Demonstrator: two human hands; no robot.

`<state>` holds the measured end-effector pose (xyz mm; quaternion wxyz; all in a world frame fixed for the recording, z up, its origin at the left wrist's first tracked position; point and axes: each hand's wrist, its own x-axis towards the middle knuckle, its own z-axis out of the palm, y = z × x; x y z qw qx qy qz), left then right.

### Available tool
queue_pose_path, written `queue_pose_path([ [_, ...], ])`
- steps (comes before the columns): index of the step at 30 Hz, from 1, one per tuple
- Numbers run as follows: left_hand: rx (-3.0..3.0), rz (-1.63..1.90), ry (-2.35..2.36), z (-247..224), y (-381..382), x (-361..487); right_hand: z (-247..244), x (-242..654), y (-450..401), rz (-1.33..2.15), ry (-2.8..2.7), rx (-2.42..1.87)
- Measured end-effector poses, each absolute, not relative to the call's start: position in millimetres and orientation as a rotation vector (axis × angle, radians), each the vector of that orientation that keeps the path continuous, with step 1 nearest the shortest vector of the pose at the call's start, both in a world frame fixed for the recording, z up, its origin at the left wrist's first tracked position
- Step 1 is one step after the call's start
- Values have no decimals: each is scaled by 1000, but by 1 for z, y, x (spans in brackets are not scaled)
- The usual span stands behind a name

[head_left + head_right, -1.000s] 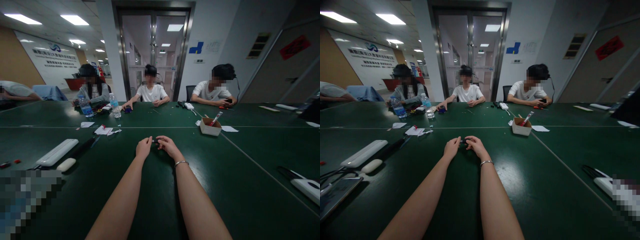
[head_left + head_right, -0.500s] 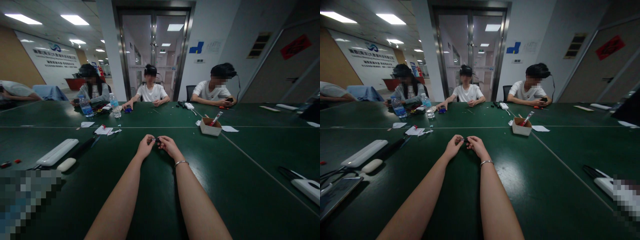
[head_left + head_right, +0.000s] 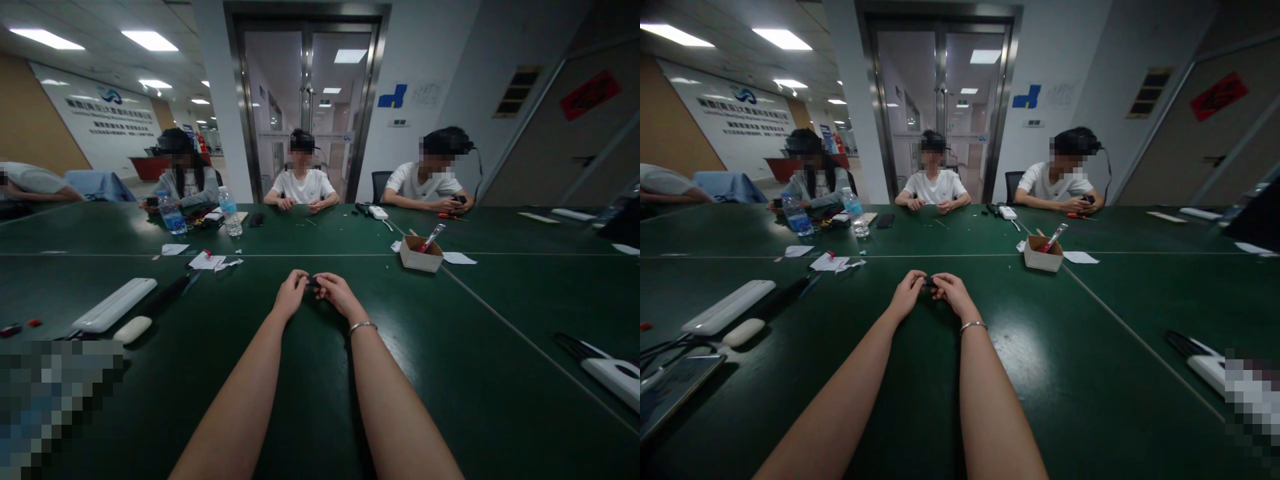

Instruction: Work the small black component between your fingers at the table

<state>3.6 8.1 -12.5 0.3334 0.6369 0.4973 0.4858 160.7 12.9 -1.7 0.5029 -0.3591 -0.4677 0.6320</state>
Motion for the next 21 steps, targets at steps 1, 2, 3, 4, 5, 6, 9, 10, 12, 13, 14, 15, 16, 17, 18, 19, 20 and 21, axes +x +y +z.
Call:
queue_pose_path([
  [1,1664,1282,1293,-12,8,4,-2,161,13,1527,-1130,-865],
  [2,1658,1286,1282,-12,8,4,-2,161,13,1526,-1129,-866],
  [3,1649,1277,1275,-13,8,4,-2,161,13,1526,-1128,-872],
  [4,1642,1261,1278,-13,8,4,-2,161,13,1526,-1128,-879],
  [5,1642,1247,1289,-13,8,4,-2,161,13,1527,-1129,-883],
  [6,1652,1241,1300,-13,8,4,-2,161,13,1527,-1128,-884],
  [9,1680,1273,1300,-12,8,4,-1,161,13,1527,-1125,-872],
  [10,1673,1274,1285,-12,8,4,-1,161,13,1528,-1125,-870],
  [12,1648,1246,1272,-12,8,4,0,161,13,1532,-1122,-877],
  [13,1647,1232,1275,-12,8,4,0,161,13,1533,-1119,-882],
  [14,1656,1230,1283,-12,8,4,-1,161,13,1531,-1114,-886],
  [15,1672,1240,1294,-12,8,4,-1,161,13,1529,-1108,-889],
  [16,1691,1254,1298,-12,8,4,-1,161,13,1528,-1103,-890],
  [17,1696,1268,1295,-12,8,4,-1,160,14,1526,-1100,-887],
  [18,1688,1266,1286,-12,9,4,-1,160,14,1528,-1102,-884],
  [19,1670,1254,1282,-12,9,4,-2,160,14,1529,-1106,-881],
  [20,1654,1243,1281,-12,9,4,-2,160,14,1531,-1111,-880],
  [21,1649,1236,1279,-12,9,4,-2,160,14,1532,-1115,-880],
])
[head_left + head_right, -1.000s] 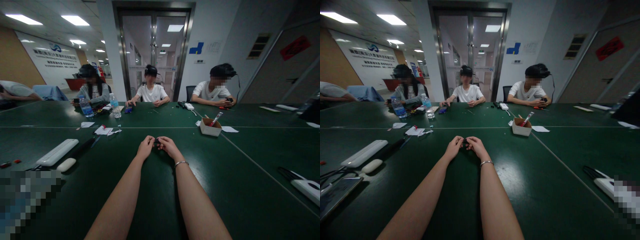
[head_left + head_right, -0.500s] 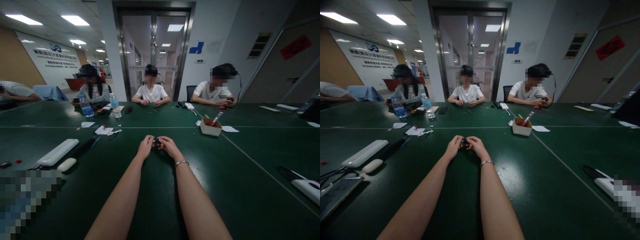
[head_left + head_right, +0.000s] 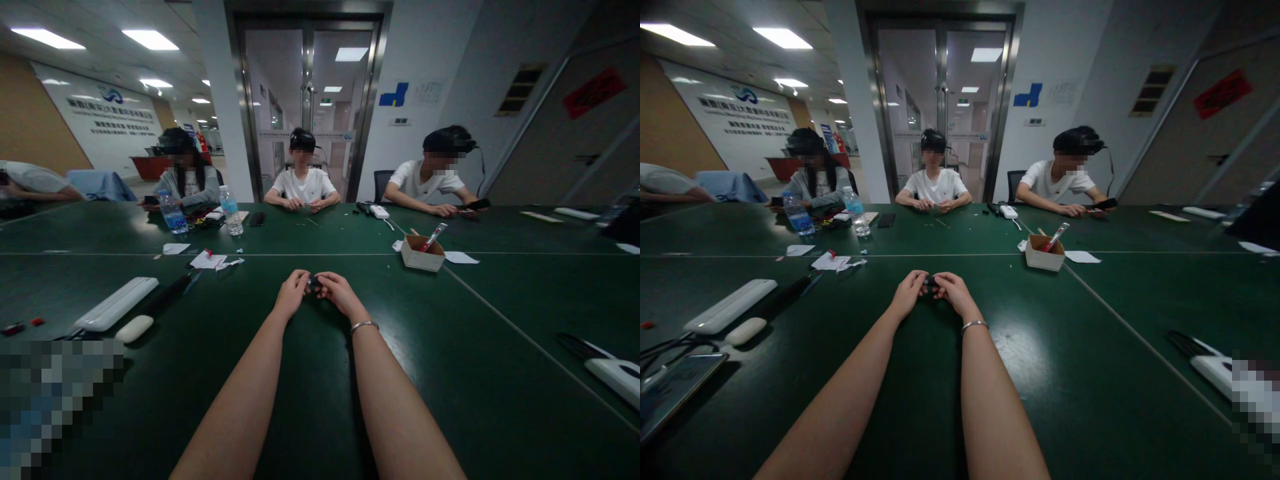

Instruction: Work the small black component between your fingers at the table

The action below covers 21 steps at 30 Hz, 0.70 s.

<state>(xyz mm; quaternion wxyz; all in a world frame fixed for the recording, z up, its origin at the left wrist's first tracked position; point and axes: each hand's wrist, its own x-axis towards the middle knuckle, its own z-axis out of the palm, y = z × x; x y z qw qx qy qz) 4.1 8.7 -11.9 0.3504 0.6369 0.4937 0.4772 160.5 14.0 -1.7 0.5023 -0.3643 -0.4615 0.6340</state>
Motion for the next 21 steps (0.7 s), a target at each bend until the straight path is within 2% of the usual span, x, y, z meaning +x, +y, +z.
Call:
queue_pose_path([
  [21,1628,1242,1261,-10,8,5,-3,162,14,1539,-1121,-859],
])
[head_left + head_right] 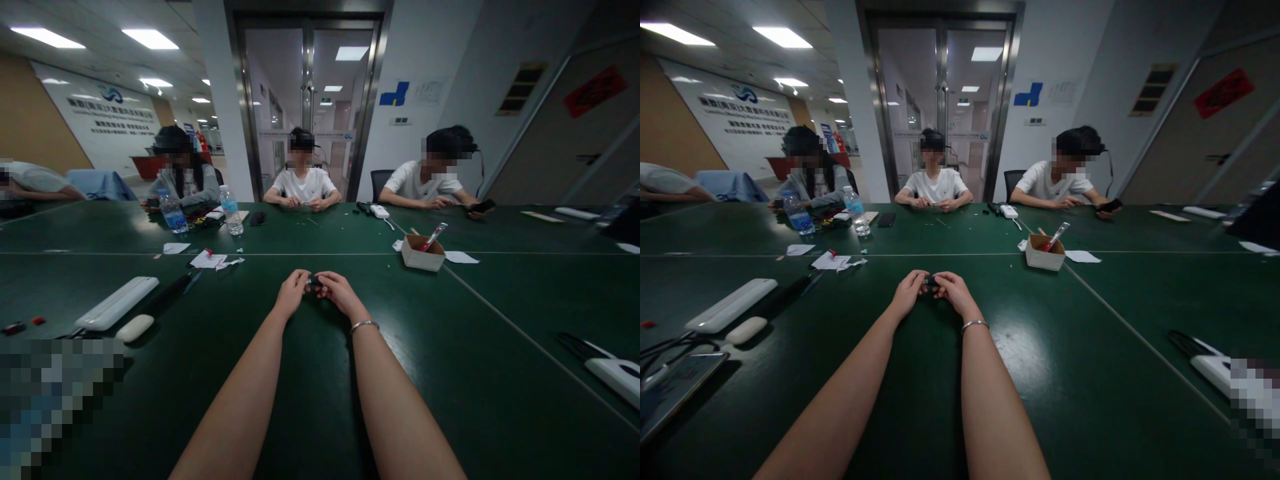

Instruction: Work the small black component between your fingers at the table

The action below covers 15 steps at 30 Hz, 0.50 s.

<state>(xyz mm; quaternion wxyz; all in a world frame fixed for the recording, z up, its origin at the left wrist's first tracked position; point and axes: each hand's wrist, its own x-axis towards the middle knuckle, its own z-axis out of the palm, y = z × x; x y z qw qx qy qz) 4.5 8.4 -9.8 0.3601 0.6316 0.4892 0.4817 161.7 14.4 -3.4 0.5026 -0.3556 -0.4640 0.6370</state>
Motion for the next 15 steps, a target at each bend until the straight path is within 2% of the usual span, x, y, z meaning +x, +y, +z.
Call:
queue_pose_path([
  [15,1701,1288,1266,-13,11,3,-3,161,15,1534,-1105,-865],
])
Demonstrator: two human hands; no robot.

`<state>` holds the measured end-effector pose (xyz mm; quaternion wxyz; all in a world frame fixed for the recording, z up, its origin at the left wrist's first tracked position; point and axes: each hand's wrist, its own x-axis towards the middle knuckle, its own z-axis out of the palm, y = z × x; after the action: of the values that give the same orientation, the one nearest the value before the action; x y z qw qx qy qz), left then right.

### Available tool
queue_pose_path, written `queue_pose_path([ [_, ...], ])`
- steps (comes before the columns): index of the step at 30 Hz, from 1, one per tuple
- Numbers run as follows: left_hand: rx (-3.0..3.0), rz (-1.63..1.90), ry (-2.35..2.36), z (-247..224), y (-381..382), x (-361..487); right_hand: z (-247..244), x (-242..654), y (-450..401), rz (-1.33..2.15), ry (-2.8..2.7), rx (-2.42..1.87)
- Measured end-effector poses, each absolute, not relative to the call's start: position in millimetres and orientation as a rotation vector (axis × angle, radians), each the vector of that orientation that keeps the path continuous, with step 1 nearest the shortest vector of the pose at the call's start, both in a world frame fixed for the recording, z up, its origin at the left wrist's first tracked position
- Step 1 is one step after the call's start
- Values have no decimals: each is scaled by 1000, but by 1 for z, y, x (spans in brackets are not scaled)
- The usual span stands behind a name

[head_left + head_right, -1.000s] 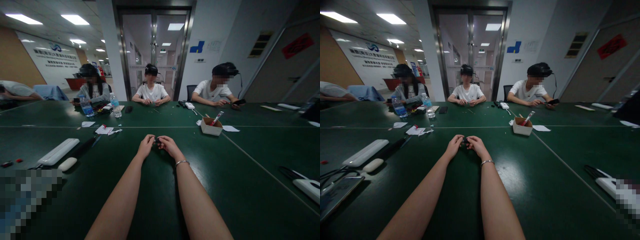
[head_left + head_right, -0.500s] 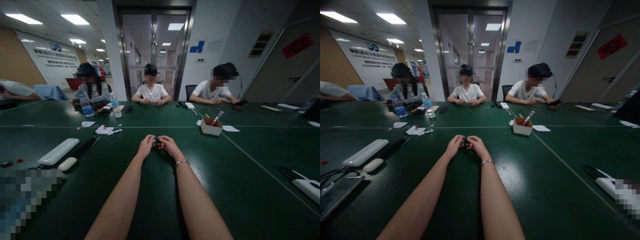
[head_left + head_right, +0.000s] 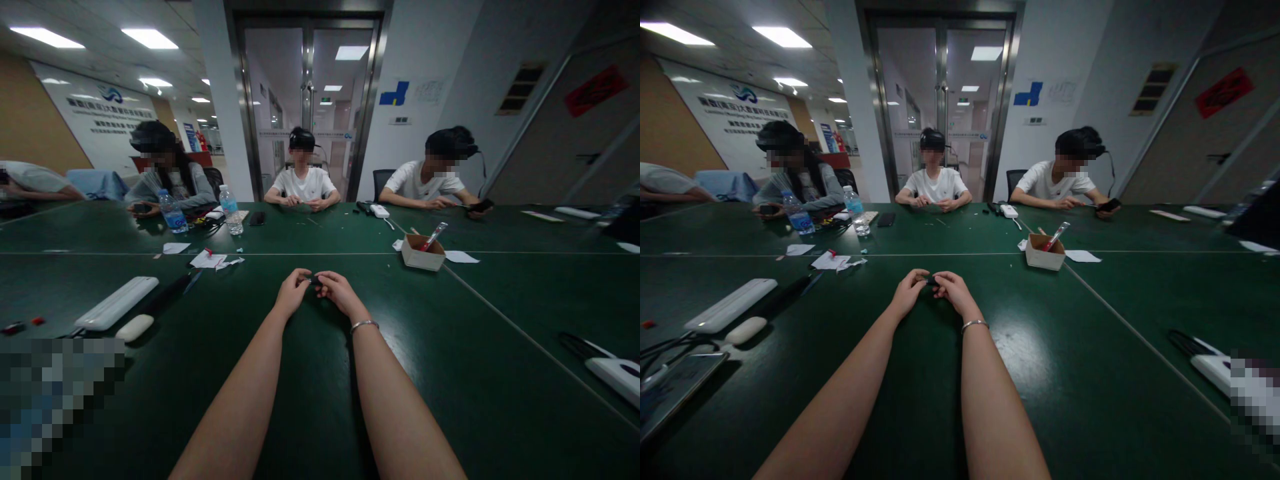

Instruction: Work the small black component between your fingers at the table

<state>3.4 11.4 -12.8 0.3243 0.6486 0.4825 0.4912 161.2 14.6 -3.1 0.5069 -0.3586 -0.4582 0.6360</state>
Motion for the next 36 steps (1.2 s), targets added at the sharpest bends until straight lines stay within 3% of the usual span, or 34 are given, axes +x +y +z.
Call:
queue_pose_path([
  [36,1613,1309,1259,-9,9,3,-4,161,16,1539,-1093,-894],
])
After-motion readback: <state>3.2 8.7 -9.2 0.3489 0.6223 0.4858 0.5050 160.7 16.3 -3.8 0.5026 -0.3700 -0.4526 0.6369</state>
